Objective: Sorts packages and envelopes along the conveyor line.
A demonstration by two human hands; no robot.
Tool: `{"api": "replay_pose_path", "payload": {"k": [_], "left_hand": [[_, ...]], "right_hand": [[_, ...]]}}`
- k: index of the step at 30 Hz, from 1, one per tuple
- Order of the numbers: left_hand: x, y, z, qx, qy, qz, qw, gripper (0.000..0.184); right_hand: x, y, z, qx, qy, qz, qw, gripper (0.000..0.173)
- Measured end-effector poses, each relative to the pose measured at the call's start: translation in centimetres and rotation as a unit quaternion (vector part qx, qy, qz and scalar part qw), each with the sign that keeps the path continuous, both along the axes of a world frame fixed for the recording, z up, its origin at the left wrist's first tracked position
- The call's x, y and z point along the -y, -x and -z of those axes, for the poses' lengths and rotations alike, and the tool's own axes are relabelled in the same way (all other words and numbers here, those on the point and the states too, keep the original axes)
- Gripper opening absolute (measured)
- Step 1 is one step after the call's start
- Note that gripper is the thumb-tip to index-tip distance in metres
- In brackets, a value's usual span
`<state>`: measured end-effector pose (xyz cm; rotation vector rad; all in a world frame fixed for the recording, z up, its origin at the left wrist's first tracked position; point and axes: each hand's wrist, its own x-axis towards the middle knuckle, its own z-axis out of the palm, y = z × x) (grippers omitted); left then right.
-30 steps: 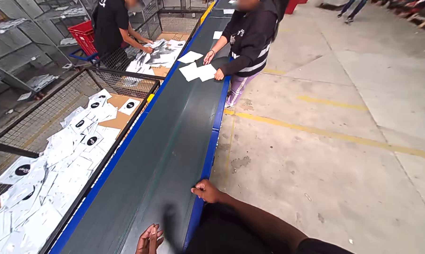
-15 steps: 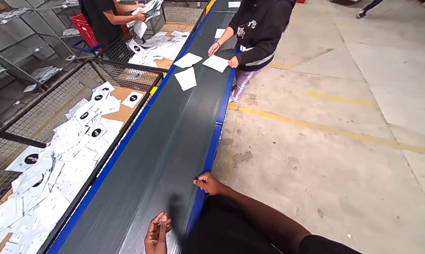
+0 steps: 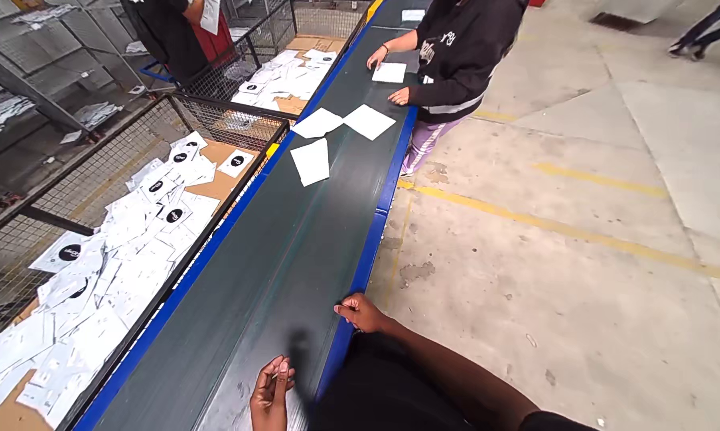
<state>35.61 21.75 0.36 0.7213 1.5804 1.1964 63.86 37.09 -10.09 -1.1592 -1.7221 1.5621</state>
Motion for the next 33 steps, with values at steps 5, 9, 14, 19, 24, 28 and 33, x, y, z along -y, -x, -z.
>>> {"api": "replay_pose_path", "payload": {"k": [5,9,14,19,24,28,33], "left_hand": [[-0.3,0.0,0.2,0.0,-0.003,0.008,1.0,0.028],[-0.3,0.1,0.0,-0.002,0.0,0.007,1.0,0.027],[-0.1,0.1,0.2,-0.003,0.001,0.01,1.0,0.028],[-0.1,-0.1,0.6,-0.002,0.009,0.006,1.0,0.027],[-0.2,0.2,1.2,-0.013,0.004,0.002,1.0,0.028],[-0.5,0.5,1.9,-0.047,0.0,-0.009,0.999,0.035],[-3.3,3.5,2.6,-0.195,0.045,-0.03,0.979,0.07]], "right_hand": [[0.0,0.0,-0.1,-0.008,0.0,0.003,1.0,0.051],[0.0,0.0,-0.2,-0.004,0.003,-0.001,1.0,0.051],[0.1,0.1,-0.4,-0.001,0.012,0.006,1.0,0.051],[0.1,0.1,-0.2,-0.007,0.005,0.003,1.0,0.051],[-0.1,0.0,-0.2,-0.004,0.01,-0.004,1.0,0.051],[0.1,0.1,-0.4,-0.002,0.019,0.002,1.0,0.051],[0.1,0.5,-0.7,0.008,0.039,0.017,0.999,0.048]]}}
